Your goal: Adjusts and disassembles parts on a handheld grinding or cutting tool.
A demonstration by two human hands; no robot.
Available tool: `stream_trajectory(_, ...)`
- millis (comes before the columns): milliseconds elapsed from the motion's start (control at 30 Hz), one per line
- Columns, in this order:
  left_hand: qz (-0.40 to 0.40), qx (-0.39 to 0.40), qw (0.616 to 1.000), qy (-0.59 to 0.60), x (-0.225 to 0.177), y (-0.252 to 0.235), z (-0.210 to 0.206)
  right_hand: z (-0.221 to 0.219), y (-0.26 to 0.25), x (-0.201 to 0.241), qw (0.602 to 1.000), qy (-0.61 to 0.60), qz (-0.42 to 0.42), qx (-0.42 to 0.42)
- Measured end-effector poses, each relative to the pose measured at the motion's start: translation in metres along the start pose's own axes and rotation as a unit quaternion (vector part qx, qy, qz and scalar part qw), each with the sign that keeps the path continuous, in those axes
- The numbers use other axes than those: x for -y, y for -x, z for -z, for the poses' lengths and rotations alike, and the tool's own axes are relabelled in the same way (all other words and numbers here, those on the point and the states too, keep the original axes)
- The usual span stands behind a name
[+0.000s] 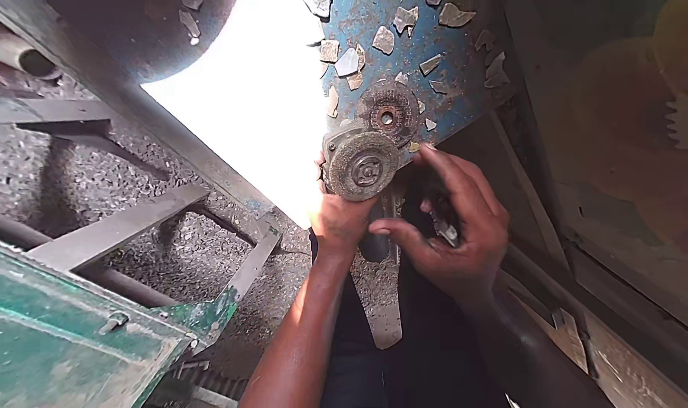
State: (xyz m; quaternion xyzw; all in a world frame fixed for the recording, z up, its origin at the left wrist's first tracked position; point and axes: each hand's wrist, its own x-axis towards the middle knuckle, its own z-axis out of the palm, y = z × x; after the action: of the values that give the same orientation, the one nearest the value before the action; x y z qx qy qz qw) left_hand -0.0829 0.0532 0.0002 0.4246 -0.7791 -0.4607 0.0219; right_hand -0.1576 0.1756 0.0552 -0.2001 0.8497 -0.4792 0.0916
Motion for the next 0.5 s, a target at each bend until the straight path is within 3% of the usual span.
stream_trajectory(133,-0.001,0.007,1.0,-0.011,0.002,0.005,0.003,-0.02,-0.022,0.011,0.993,0.106,0.043,0.028)
stream_trajectory(300,-0.016,-0.014,0.993,-0.115,-0.004,0.005,0.001,-0.015,-0.028,0.007,0.988,0.103,0.077,0.08)
stream_trajectory(500,0.005,-0.013,0.995,-0.096,-0.005,0.003,-0.001,-0.006,-0.038,0.008,0.981,0.114,0.098,0.121)
